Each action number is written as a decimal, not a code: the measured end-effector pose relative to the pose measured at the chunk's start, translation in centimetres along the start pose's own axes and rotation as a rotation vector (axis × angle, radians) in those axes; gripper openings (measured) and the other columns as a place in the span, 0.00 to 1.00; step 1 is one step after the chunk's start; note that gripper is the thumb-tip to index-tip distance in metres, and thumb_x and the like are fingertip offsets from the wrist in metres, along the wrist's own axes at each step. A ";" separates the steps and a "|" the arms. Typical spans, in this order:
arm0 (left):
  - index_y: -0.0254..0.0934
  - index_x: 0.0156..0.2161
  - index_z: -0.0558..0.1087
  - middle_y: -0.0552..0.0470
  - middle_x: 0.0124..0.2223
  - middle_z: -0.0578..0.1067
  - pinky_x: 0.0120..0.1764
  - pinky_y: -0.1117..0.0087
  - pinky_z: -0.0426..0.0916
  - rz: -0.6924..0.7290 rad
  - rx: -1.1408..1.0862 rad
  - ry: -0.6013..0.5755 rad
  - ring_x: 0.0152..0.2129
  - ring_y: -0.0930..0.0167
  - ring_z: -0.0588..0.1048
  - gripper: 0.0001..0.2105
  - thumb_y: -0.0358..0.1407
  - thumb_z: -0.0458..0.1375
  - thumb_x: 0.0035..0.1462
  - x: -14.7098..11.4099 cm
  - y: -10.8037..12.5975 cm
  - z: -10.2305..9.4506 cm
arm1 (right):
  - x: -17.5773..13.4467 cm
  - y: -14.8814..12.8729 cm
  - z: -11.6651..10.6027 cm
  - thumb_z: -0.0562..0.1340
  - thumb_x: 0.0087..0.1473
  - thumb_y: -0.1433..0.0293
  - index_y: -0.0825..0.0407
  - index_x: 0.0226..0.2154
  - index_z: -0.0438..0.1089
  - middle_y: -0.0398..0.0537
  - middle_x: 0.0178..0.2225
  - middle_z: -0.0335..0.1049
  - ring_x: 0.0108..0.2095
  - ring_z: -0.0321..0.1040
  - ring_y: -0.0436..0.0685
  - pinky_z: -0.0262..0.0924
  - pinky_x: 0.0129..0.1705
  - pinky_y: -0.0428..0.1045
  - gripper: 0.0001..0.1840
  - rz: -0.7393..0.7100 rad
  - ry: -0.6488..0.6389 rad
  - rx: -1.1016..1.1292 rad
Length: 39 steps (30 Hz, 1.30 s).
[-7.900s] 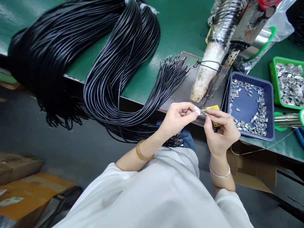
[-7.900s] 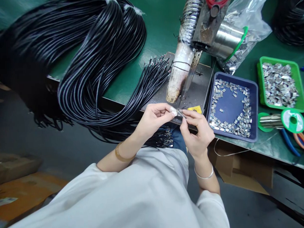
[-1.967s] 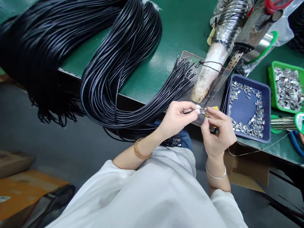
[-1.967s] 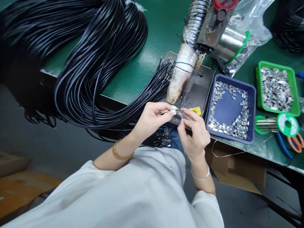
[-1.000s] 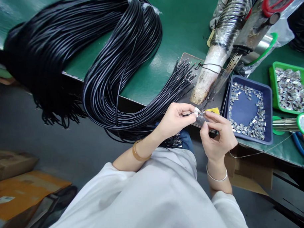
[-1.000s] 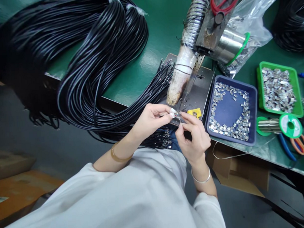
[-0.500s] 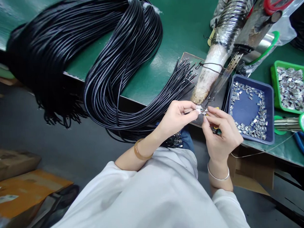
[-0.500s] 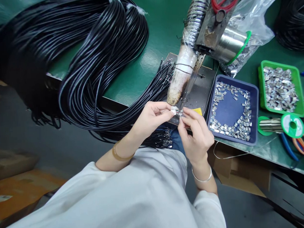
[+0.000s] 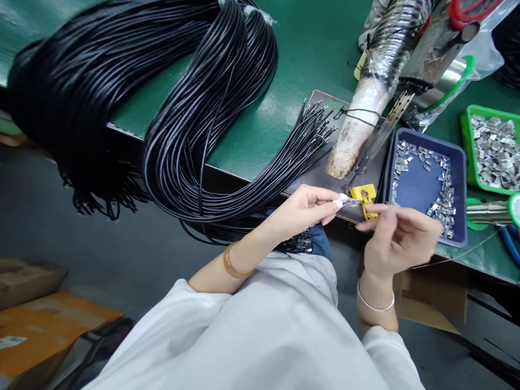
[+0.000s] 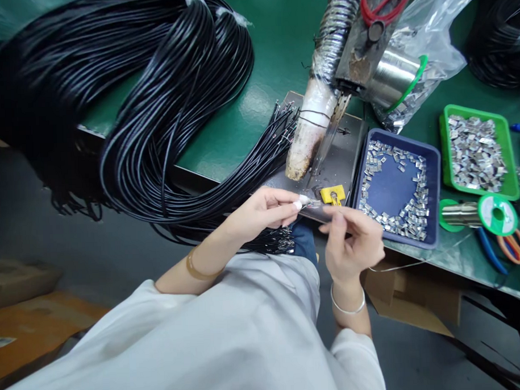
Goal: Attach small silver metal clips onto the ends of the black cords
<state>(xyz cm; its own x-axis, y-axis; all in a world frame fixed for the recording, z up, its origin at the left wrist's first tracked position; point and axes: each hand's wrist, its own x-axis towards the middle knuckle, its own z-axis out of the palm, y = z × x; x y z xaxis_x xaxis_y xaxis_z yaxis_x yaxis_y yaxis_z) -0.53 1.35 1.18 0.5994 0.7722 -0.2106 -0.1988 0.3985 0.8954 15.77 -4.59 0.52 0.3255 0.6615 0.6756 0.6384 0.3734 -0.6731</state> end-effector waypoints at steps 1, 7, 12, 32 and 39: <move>0.29 0.34 0.76 0.58 0.20 0.66 0.18 0.77 0.43 -0.040 -0.039 -0.036 0.14 0.83 0.53 0.13 0.41 0.62 0.57 -0.1 0.0 -0.1 | -0.1 0.1 -0.3 0.62 0.59 0.74 0.49 0.40 0.70 0.40 0.29 0.76 0.20 0.70 0.47 0.62 0.20 0.43 0.06 -0.036 0.039 -0.038; 0.30 0.31 0.71 0.55 0.21 0.70 0.15 0.77 0.40 -0.152 -0.221 -0.169 0.11 0.85 0.51 0.13 0.39 0.61 0.59 -0.4 -0.2 -1.0 | 0.0 0.6 -1.0 0.68 0.55 0.71 0.47 0.46 0.72 0.36 0.21 0.70 0.19 0.63 0.45 0.60 0.28 0.44 0.15 -0.407 -0.431 -0.353; 0.29 0.32 0.73 0.55 0.21 0.70 0.16 0.78 0.41 -0.153 -0.244 -0.183 0.11 0.85 0.51 0.11 0.39 0.60 0.60 -0.5 -0.5 -1.1 | 0.2 0.7 -0.5 0.65 0.57 0.74 0.50 0.46 0.71 0.39 0.26 0.73 0.23 0.65 0.46 0.58 0.30 0.45 0.13 -0.444 -0.522 -0.336; 0.29 0.36 0.79 0.56 0.22 0.68 0.21 0.77 0.55 0.329 0.293 0.275 0.17 0.80 0.61 0.11 0.38 0.60 0.58 -1.5 -2.2 1.1 | -0.4 0.0 0.2 0.62 0.59 0.67 0.50 0.42 0.70 0.35 0.21 0.66 0.17 0.63 0.45 0.57 0.19 0.42 0.08 0.138 -0.137 0.067; 0.30 0.33 0.76 0.57 0.21 0.66 0.21 0.78 0.56 0.186 0.062 0.152 0.17 0.81 0.62 0.10 0.37 0.62 0.56 -0.4 -1.3 0.6 | -0.4 0.1 0.4 0.64 0.56 0.76 0.50 0.40 0.69 0.42 0.34 0.79 0.32 0.79 0.53 0.75 0.34 0.48 0.10 -0.092 -0.022 -0.035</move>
<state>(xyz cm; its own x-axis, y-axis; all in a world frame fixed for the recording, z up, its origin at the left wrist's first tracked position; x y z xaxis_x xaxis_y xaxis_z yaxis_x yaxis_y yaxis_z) -0.05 0.19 0.33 0.4328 0.8968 -0.0920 -0.2439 0.2148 0.9457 15.36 -4.57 0.05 0.2488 0.6398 0.7272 0.6887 0.4110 -0.5973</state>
